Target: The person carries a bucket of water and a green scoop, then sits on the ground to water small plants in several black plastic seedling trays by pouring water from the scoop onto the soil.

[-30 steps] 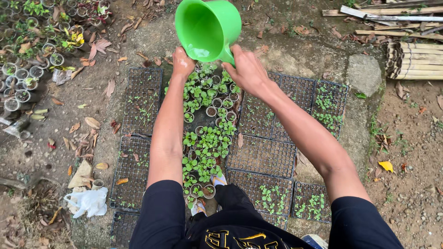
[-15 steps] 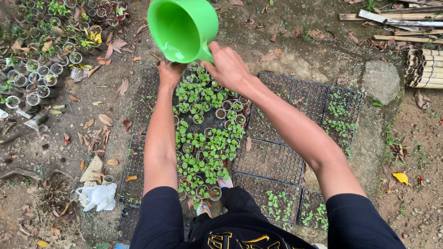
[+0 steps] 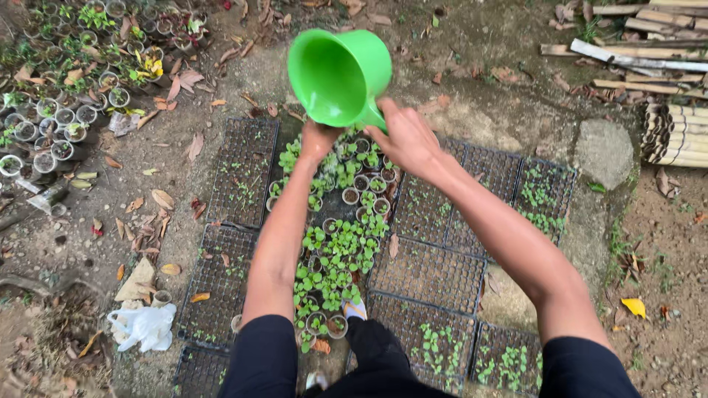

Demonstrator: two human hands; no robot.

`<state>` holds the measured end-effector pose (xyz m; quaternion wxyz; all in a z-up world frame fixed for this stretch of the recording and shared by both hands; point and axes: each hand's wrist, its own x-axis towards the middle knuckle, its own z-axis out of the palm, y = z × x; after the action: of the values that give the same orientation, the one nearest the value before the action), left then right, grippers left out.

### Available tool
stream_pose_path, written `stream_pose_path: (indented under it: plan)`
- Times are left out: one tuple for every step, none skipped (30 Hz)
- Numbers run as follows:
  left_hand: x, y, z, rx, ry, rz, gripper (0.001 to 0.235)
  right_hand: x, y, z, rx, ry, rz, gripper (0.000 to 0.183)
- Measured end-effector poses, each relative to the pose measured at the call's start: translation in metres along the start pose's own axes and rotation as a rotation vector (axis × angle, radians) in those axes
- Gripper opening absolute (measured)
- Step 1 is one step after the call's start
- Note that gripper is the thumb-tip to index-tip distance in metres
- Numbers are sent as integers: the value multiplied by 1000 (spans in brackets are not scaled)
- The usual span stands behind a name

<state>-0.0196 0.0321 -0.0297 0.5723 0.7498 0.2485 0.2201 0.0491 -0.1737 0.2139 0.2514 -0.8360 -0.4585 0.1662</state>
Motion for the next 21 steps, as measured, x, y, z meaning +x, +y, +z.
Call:
stream_pose_path:
  plan:
    - [0,1,9,-15,-22,31,46,-2,5,-2,-4,11,8,38]
    - [0,2,17,-28,-41,59,44,-5,10,-3,-5,19,15,39]
    - [-1,3,24,-11,-64,0,39,-8,15,-4,-6,27,21,40]
    - [-3,4,31,7,-87,-61,35,-12,21,-5,-6,44,8,40]
    - [-5,4,37,25,-111,-122,31,-16,27,-6,-5,60,-6,40]
    - [-8,3,43,36,-121,-124,27,-19,32,-5,-3,72,-19,41]
    - [-10,3,47,46,-132,-126,24,-22,36,-4,-25,62,1,43]
    - [-13,3,51,56,-144,-128,21,-26,41,-3,-48,52,23,45]
    - [-15,2,54,23,-122,-101,22,-29,45,-2,-71,43,45,48]
    - [-15,1,56,-10,-104,-77,23,-31,49,0,-85,53,29,45]
    - [-14,0,56,-42,-86,-53,24,-32,53,3,-98,64,13,42]
    - [-18,-3,56,-47,-91,-74,24,-36,56,8,-110,68,0,40]
    - [-22,-5,55,-51,-96,-95,24,-38,59,13,-88,52,39,39]
    - [-26,-7,53,-57,-97,-115,23,-40,62,17,-66,36,74,39]
    - [-29,-10,51,-37,-92,-92,23,-42,65,22,-45,20,109,38]
    - [-34,-12,48,-16,-85,-72,22,-44,68,28,85,26,157,39]
    - [-39,-14,44,6,-79,-52,22,-48,70,34,215,31,207,40]
    - [-47,-16,40,18,-68,-76,20,-52,71,40,343,30,254,41]
    - [-57,-18,36,30,-56,-101,19,-57,72,46,452,9,293,39]
    - [-68,-20,31,44,-46,-126,17,-61,72,54,561,-13,334,36]
    - [-82,-21,25,13,-41,-160,18,-67,71,62,670,-35,377,34]
